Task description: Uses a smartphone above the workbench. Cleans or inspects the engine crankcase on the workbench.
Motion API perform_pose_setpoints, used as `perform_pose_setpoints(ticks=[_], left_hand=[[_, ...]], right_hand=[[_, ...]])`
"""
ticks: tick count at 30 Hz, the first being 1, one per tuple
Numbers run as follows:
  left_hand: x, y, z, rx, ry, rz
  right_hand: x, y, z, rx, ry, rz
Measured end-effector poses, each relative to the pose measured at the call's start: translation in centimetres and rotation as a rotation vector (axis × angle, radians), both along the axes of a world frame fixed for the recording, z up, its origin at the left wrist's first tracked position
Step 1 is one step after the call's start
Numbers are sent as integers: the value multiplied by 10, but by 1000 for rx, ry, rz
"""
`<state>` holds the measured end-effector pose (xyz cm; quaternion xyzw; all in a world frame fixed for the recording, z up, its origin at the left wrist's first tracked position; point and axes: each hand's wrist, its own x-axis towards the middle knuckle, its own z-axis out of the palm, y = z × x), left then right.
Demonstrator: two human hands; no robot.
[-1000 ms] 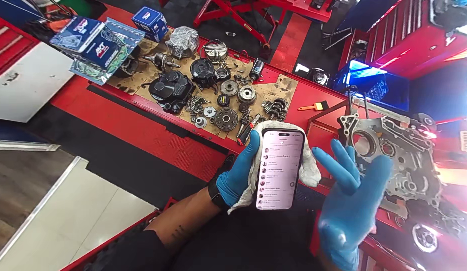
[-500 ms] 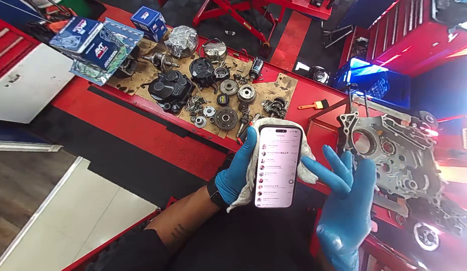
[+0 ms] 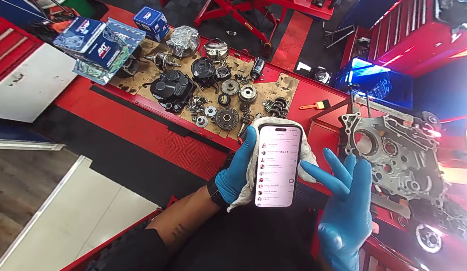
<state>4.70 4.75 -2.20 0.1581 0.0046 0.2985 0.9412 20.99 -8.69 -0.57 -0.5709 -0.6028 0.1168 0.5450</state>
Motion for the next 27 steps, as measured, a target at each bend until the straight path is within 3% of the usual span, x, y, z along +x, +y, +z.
perform_pose_setpoints(ticks=[9,27], left_hand=[[0,-3,-1,-2,28,2],[-1,-11,-3,71,125,-24]], right_hand=[[-7,2,-8,-75,-121,5],[-9,12,5,-51,-108,94]])
